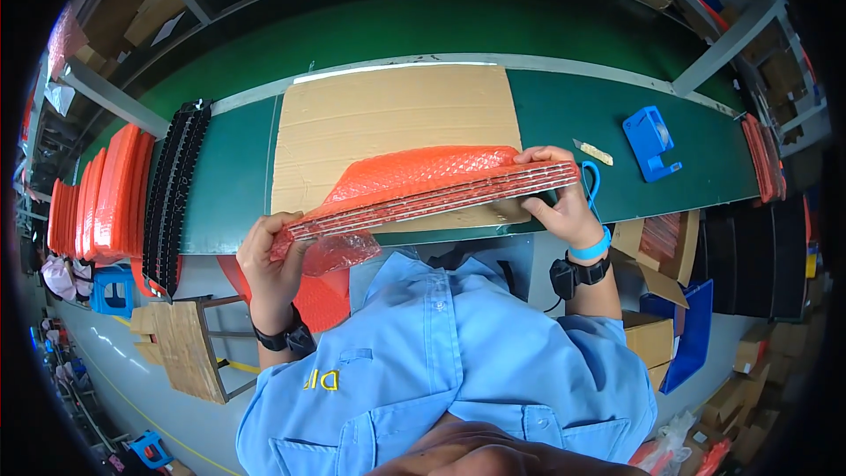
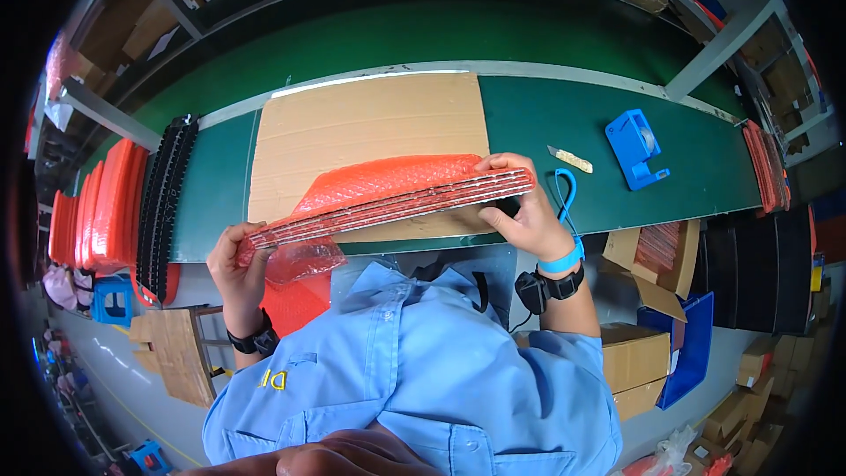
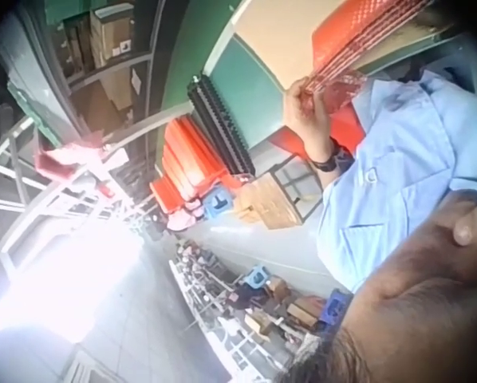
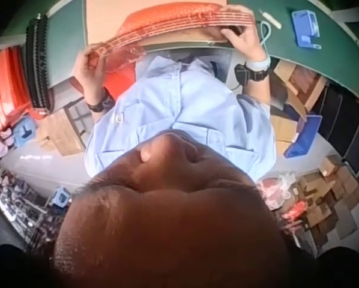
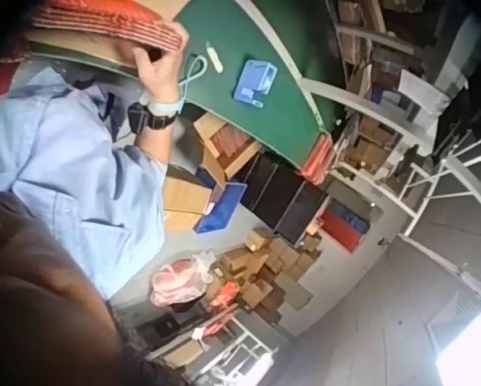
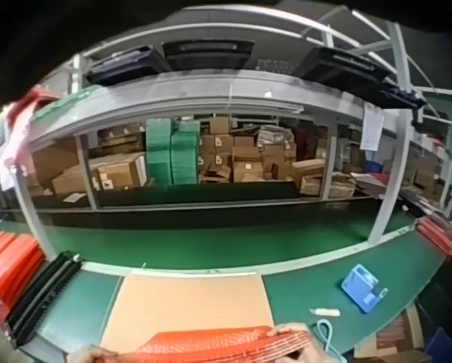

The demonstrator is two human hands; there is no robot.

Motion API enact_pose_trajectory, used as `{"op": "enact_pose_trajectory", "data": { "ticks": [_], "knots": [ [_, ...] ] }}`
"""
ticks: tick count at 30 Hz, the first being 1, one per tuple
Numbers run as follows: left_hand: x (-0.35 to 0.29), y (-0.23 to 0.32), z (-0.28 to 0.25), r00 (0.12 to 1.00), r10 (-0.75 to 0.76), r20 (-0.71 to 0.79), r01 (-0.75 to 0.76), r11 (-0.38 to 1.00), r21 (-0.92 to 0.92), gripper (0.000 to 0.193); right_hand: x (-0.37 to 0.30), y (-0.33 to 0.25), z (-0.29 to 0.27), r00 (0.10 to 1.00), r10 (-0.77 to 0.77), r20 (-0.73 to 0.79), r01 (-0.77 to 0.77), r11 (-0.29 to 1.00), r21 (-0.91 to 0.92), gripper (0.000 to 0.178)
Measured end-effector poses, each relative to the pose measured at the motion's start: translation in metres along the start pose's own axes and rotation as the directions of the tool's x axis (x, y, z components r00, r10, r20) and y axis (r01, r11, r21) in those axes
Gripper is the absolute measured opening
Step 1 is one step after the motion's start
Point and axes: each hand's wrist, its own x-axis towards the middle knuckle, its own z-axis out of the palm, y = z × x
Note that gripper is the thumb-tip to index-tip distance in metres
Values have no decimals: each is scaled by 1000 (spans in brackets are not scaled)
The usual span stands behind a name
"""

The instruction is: The person wraps circuit boards in bubble wrap by hand, placing each board onto the wrap, folding the material over, and securing it with tape. After wrapping several boards, the person sets the bundle aside and pulls a new length of bubble wrap from a roll to repeat the process.

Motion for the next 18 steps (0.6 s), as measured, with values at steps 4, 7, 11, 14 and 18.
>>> {"op": "enact_pose_trajectory", "data": {
  "ticks": [4, 7, 11, 14, 18],
  "knots": [
    [0, 3, -2, 1000, 6, -1, -6, 1000, 15, 26, -2, 11, 2, 999, -32, -26, 31, 999, -29, 46],
    [-1, 4, -2, 1000, 15, 9, -15, 1000, 8, 27, -11, 24, 0, 998, 6, -67, -4, 1000, 29, 48],
    [-4, -2, -5, 999, 35, 29, -34, 999, -33, 28, -5, 19, 1, 994, 103, -43, -96, 985, 145, 47],
    [-6, -3, -7, 998, 55, 37, -53, 998, -45, 29, -1, 13, -4, 993, 114, 9, -114, 989, 96, 42],
    [-6, -4, -7, 997, 67, 37, -64, 996, -65, 30, 5, 11, -9, 988, 121, 95, -126, 990, 56, 35]
  ]
}}
